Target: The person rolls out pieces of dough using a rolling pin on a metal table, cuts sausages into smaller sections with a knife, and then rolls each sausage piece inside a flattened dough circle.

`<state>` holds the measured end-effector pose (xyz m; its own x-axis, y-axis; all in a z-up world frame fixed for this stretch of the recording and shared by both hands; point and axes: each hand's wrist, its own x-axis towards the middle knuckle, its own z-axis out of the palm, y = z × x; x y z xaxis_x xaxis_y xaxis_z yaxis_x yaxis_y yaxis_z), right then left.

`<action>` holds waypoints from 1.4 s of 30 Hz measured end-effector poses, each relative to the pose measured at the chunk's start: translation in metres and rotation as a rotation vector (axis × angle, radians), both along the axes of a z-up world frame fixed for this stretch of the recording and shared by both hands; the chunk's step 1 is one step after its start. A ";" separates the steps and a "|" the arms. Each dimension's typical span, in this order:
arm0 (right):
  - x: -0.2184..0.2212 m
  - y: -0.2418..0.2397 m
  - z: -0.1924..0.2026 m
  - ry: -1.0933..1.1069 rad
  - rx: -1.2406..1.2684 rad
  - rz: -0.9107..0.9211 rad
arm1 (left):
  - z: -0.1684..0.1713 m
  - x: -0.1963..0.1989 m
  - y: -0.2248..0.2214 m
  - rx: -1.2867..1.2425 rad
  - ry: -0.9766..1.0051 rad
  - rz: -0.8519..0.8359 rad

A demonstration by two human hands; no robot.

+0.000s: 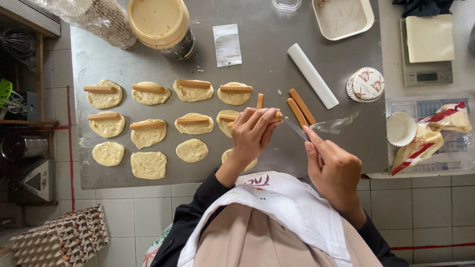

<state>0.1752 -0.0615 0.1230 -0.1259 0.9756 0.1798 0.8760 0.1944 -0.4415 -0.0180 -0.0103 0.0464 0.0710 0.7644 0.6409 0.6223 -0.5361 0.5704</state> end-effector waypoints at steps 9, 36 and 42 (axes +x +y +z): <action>-0.017 0.004 -0.023 0.168 0.039 -0.022 | -0.008 -0.003 0.004 0.038 0.054 0.066; 0.017 0.026 -0.004 0.261 0.015 0.108 | 0.028 -0.010 -0.004 -0.089 -0.134 -0.022; 0.016 0.018 0.018 0.115 -0.037 0.077 | 0.031 -0.012 -0.007 -0.091 -0.098 -0.041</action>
